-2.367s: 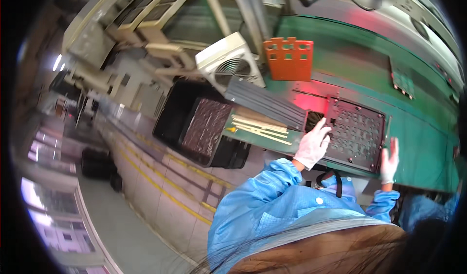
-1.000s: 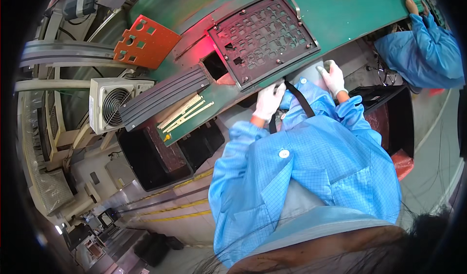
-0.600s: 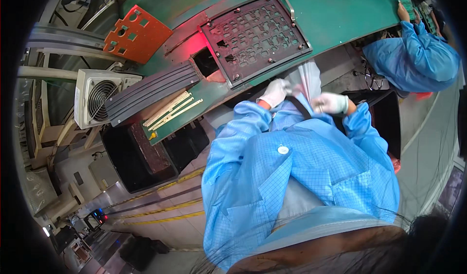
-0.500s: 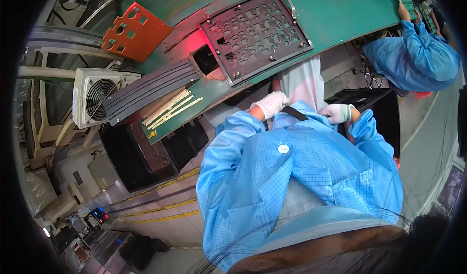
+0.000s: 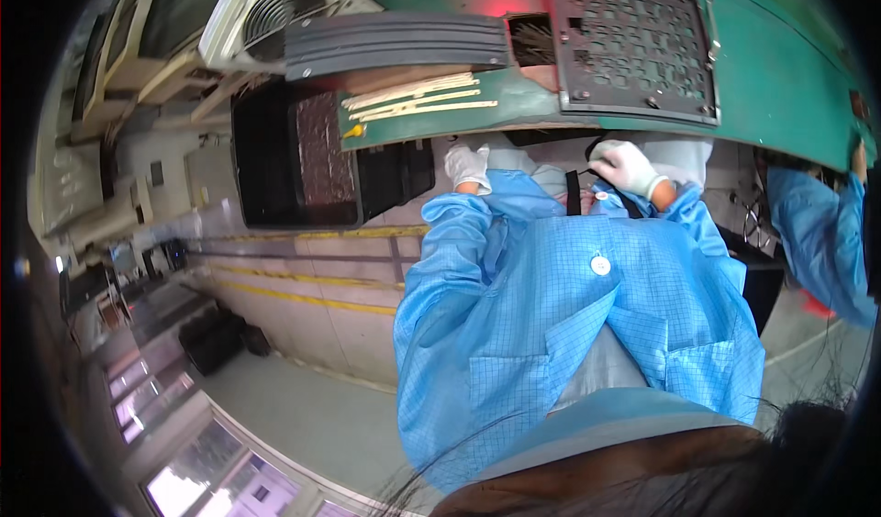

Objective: Assembling components and placing templates onto PCB boards at an industrial assembly line workstation.

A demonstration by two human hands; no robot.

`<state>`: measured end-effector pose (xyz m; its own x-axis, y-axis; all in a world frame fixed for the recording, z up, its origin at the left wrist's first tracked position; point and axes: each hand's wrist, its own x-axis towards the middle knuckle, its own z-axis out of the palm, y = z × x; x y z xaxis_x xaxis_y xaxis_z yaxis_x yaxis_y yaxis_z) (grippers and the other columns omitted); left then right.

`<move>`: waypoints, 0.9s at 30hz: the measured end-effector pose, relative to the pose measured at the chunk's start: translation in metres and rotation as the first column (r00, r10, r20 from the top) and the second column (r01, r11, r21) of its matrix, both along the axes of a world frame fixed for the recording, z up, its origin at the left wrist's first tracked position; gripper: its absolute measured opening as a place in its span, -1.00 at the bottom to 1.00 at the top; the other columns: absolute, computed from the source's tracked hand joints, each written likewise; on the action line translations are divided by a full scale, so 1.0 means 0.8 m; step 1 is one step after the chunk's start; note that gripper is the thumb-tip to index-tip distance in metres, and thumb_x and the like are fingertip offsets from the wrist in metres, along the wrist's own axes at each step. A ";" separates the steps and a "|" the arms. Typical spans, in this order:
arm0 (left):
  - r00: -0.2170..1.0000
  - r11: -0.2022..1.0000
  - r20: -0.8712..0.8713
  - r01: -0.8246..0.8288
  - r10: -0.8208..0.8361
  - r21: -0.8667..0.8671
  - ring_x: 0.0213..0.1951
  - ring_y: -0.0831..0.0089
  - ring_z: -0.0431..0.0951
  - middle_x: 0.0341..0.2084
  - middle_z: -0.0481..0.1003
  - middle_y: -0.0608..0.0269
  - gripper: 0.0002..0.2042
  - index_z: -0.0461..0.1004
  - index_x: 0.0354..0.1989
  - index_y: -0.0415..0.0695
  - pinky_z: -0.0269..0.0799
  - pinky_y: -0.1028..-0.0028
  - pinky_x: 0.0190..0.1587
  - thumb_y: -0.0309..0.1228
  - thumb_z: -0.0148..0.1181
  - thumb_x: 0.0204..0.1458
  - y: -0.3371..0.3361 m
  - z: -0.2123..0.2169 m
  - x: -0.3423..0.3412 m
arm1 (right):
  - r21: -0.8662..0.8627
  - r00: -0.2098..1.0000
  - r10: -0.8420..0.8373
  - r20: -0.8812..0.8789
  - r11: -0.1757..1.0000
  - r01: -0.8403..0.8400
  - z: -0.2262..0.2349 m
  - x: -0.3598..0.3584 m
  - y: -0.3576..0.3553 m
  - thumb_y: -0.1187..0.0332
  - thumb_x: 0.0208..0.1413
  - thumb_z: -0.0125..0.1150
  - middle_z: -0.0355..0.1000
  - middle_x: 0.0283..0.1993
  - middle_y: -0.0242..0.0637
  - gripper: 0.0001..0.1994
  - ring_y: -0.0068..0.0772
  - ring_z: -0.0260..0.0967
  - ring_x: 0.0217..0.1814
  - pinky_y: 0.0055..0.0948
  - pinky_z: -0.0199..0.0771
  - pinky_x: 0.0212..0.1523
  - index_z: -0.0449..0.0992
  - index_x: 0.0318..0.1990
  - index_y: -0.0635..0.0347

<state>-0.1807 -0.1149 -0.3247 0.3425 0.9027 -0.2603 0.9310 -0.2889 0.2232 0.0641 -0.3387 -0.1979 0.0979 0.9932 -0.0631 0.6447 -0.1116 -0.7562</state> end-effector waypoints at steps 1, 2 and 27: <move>1.000 1.000 -0.003 -0.014 0.014 -0.005 -0.21 0.10 0.54 -0.35 0.56 0.06 -0.67 0.59 -0.35 -0.01 0.44 0.21 -0.14 -0.03 0.20 -0.14 -0.004 -0.013 -0.009 | -0.094 0.998 0.039 -0.051 0.995 -0.044 -0.014 -0.007 0.010 0.31 -0.04 0.15 0.45 -0.37 -0.04 -0.80 0.05 0.40 -0.28 -0.19 0.39 -0.22 0.49 -0.36 0.28; 0.995 0.990 0.087 -0.031 0.043 -0.139 -0.21 0.05 0.53 -0.32 0.54 0.01 -0.65 0.58 -0.28 -0.01 0.42 0.19 -0.14 -0.04 0.21 -0.14 -0.010 -0.015 -0.023 | -0.179 0.991 0.085 -0.099 0.978 -0.102 -0.021 -0.018 0.025 0.30 -0.04 0.15 0.45 -0.37 -0.03 -0.80 0.05 0.40 -0.28 -0.20 0.40 -0.22 0.50 -0.35 0.28; 0.767 0.997 0.638 -0.027 0.071 -0.078 -0.40 0.10 0.50 -0.52 0.50 0.03 -0.85 0.49 -0.40 -0.14 0.38 0.26 -0.32 -0.32 0.11 -0.01 -0.042 0.015 -0.105 | -0.093 0.958 0.237 -0.164 0.963 -0.254 -0.127 -0.155 0.187 0.42 0.02 0.07 0.42 -0.25 -0.01 -0.83 0.07 0.36 -0.12 -0.19 0.36 -0.08 0.40 -0.21 0.20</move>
<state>-0.2645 -0.1486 -0.3131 0.4054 0.9127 -0.0514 0.5785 -0.2127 0.7874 -0.0599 -0.1892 -0.2992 -0.1672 0.9710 -0.1706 0.5430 -0.0538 -0.8380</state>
